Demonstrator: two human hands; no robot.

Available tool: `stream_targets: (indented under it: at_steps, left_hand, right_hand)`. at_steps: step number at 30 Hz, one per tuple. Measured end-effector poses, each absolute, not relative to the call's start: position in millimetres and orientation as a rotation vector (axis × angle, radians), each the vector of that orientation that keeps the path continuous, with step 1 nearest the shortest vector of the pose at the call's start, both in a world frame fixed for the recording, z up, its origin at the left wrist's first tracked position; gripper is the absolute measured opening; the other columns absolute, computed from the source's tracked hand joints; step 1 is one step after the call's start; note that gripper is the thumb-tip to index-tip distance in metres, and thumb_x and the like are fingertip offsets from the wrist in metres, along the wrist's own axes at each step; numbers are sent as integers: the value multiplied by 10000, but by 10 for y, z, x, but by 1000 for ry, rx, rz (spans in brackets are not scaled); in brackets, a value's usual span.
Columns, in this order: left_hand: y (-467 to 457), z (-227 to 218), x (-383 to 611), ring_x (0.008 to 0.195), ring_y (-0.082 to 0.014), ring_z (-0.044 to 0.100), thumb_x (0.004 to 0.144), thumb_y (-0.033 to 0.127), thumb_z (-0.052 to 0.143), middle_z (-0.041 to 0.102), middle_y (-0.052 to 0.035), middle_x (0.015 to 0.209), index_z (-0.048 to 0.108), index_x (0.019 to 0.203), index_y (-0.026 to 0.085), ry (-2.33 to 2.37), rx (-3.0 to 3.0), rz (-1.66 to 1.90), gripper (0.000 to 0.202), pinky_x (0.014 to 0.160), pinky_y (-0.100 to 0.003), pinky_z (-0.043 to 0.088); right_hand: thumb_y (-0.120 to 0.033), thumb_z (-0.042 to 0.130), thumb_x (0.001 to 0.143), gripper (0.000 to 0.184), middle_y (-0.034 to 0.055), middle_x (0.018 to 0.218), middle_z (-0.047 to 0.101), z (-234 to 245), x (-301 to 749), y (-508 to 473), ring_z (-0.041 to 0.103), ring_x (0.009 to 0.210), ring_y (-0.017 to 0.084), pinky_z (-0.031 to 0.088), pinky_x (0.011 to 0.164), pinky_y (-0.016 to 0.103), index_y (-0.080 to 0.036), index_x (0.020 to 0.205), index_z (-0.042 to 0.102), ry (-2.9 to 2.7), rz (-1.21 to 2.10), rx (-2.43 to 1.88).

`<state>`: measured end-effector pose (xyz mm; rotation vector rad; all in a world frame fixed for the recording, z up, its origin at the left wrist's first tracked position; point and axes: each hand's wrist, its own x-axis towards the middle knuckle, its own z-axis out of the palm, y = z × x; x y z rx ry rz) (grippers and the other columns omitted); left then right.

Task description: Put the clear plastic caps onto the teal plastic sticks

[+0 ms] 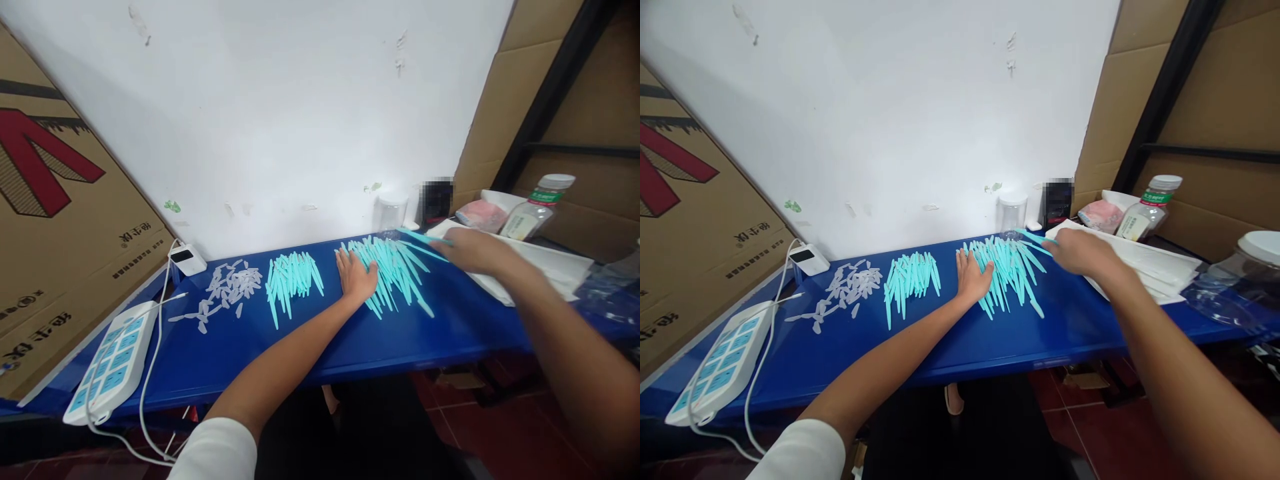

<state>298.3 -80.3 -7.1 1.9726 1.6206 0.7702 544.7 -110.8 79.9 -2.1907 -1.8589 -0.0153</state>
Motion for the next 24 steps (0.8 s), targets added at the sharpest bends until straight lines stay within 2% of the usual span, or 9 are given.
stream_targets:
  at_steps: [4, 7, 11, 14, 17, 20, 24]
  left_hand:
    - [-802, -50, 2971, 1627, -338, -74, 966, 577, 409, 22, -213, 1757, 231, 1611, 32, 1638, 1959, 782, 863, 1322, -472, 98]
    - [-781, -32, 2954, 1633, -325, -41, 961, 561, 435, 32, -178, 1766, 233, 1618, 73, 1636, 1893, 809, 842, 1320, -467, 119]
    - [-747, -25, 2945, 1635, -323, 19, 944, 517, 503, 87, -204, 1758, 288, 1603, 63, 1614, 1777, 904, 829, 1315, -428, 126]
    - [-740, -28, 2954, 1635, -322, 26, 955, 500, 496, 89, -218, 1754, 303, 1598, 54, 1597, 1762, 942, 806, 1313, -437, 126]
    - [-743, -33, 2963, 1635, -321, 30, 958, 487, 498, 93, -214, 1754, 318, 1594, 71, 1580, 1740, 967, 781, 1310, -455, 133]
    - [-747, -40, 2962, 1635, -315, 29, 952, 478, 513, 95, -218, 1753, 324, 1591, 71, 1569, 1732, 974, 781, 1310, -449, 135]
    - [-751, -45, 2955, 1636, -312, 16, 936, 469, 545, 85, -220, 1754, 330, 1589, 68, 1564, 1747, 965, 796, 1312, -435, 121]
  right_hand:
    - [-446, 496, 1019, 413, 230, 995, 768, 457, 5053, -1079, 726, 933, 339, 473, 759, 374, -131, 912, 741, -1896, 148, -2209]
    - [-503, 465, 1023, 482, 194, 879, 768, 368, 4946, -1088, 732, 842, 324, 465, 705, 360, -143, 883, 754, -1895, 229, -2204]
    - [-597, 571, 950, 496, 200, 935, 768, 354, 5070, -1184, 725, 880, 343, 459, 693, 355, -135, 918, 750, -1839, 236, -2208]
    - [-555, 660, 896, 409, 172, 872, 751, 304, 5154, -1275, 712, 812, 322, 445, 657, 348, -157, 819, 709, -1909, 319, -2257]
    - [-462, 635, 923, 350, 149, 818, 726, 241, 5147, -1337, 688, 747, 283, 425, 630, 337, -184, 712, 630, -1983, 375, -2249]
    - [-407, 642, 903, 335, 134, 775, 702, 212, 5106, -1359, 670, 732, 268, 405, 614, 330, -201, 650, 565, -1996, 408, -2209]
    - [-417, 636, 891, 382, 92, 685, 650, 181, 5102, -1344, 621, 663, 232, 371, 578, 319, -217, 594, 500, -1981, 446, -2165]
